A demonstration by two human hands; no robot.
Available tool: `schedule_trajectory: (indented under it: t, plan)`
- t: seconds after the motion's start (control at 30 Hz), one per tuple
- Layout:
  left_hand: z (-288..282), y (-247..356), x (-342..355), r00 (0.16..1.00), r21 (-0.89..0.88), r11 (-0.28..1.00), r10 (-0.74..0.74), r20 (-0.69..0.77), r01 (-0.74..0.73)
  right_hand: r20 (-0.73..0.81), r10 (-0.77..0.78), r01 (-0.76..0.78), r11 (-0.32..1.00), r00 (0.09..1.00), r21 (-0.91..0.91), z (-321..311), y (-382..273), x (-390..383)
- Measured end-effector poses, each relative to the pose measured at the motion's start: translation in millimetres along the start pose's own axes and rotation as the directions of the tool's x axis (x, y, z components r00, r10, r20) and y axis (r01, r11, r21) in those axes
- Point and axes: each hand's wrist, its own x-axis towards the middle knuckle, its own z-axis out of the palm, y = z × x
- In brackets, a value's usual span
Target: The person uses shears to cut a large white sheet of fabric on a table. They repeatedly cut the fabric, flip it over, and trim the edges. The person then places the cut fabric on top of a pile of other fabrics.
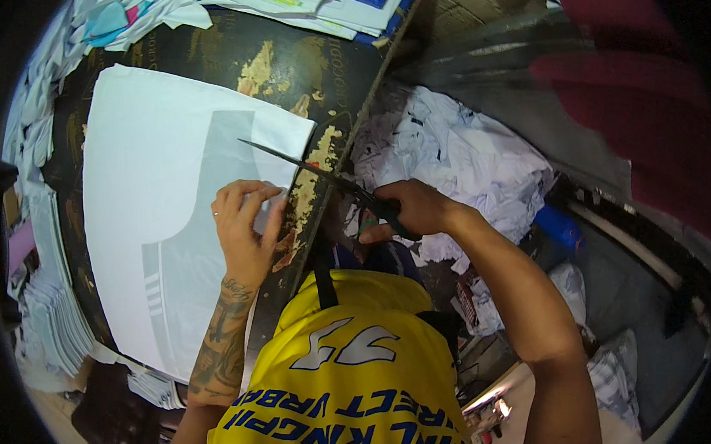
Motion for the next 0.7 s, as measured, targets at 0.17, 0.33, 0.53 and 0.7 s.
schedule_trajectory:
  t: [0.17, 0.33, 0.53, 0.7]
  plan:
    - [-11, -14, -6, 0.999, -0.068, 0.997, -0.029, 0.025, 0.031, -0.005, 0.095, -0.092, 0.971, 0.995, 0.220, 33, -3, -8]
    - [-14, -30, -8, 0.996, -0.092, 0.995, 0.033, 0.077, -0.026, -0.109, 0.184, -0.147, 0.947, 0.977, 0.286, 82, -8, -9]
    - [-18, -37, -7, 0.992, -0.150, 0.989, 0.026, 0.124, -0.008, -0.149, 0.323, -0.252, 0.897, 0.935, 0.363, 126, -53, -8]
    - [-20, -46, -7, 0.989, -0.219, 0.975, 0.058, 0.136, -0.027, -0.232, 0.407, -0.288, 0.862, 0.884, 0.416, 156, -91, 1]
